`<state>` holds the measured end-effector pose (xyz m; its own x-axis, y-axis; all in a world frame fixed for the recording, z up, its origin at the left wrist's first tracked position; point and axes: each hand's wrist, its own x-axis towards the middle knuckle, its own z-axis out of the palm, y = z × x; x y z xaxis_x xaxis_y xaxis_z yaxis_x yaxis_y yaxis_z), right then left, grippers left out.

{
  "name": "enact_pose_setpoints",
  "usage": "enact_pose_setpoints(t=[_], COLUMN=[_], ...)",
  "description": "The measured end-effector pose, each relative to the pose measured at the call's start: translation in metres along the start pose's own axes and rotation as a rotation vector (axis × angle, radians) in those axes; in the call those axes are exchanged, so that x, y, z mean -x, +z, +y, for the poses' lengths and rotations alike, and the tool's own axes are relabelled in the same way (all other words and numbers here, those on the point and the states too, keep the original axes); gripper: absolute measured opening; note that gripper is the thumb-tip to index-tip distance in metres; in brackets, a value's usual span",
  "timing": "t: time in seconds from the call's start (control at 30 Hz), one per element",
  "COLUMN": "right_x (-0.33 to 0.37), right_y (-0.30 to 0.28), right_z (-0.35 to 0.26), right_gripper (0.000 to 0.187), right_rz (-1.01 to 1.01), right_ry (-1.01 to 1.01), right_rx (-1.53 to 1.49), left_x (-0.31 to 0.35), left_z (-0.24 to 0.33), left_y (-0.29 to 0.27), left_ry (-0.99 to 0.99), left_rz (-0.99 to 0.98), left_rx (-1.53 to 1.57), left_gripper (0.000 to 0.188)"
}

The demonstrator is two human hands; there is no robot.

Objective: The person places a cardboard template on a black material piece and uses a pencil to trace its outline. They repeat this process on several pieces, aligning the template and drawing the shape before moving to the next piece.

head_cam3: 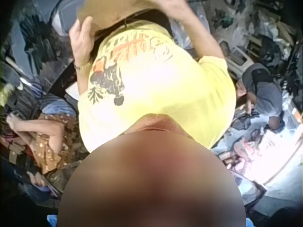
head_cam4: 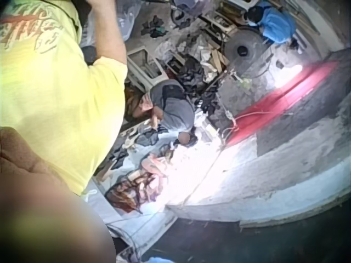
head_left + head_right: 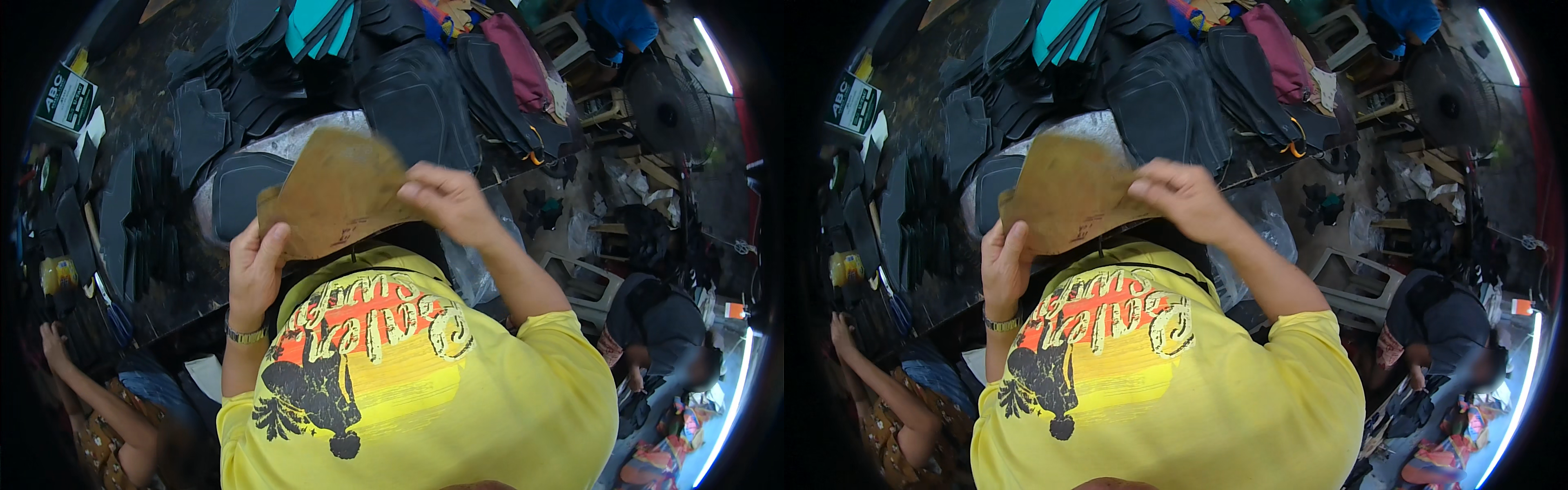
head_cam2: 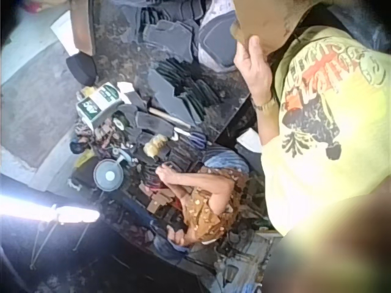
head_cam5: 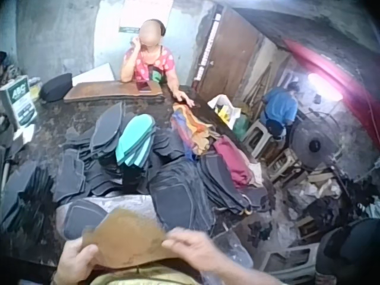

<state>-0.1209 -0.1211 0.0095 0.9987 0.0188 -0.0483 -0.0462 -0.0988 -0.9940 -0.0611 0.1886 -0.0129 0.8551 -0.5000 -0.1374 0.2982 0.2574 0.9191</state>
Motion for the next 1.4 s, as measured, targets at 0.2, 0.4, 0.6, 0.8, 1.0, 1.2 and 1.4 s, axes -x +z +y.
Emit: enact_pose_setpoints(t=[0.2, 0.4, 0.6, 0.8, 1.0, 1.2, 1.4], right_x=[-0.036, -0.062, -0.032, -0.057, -0.074, -0.072, -0.067], right_y=[-0.145, -0.154, 0.015, 0.004, 0.001, -0.008, -0.004], right_z=[-0.003, -0.019, -0.021, -0.009, -0.001, -0.001, 0.008], right_gripper=[0.025, 0.036, 0.029, 0.014, 0.015, 0.015, 0.015], right_rz=[0.448, 0.734, -0.257, 0.096, 0.048, 0.101, 0.058], right_ry=[0.021, -0.243, -0.075, 0.013, 0.019, -0.003, 0.026], right_rx=[-0.076, 0.958, 0.326, -0.176, -0.369, -0.486, -0.553], left_x=[-0.013, -0.009, 0.005, 0.028, 0.022, -0.005, -0.019], left_z=[0.006, 0.005, 0.007, 0.023, 0.013, 0.009, 0.031], left_y=[0.012, 0.014, 0.02, -0.024, -0.036, -0.03, -0.033], left_ry=[0.008, 0.04, 0.126, 0.498, 0.281, 0.261, 0.173], left_rz=[0.085, 0.044, 0.074, 0.471, 0.594, 0.564, 0.468], left_rx=[0.055, 0.004, -0.161, -1.08, -1.412, -1.508, -1.263], left_gripper=[0.031, 0.035, 0.035, 0.049, 0.077, 0.086, 0.077])
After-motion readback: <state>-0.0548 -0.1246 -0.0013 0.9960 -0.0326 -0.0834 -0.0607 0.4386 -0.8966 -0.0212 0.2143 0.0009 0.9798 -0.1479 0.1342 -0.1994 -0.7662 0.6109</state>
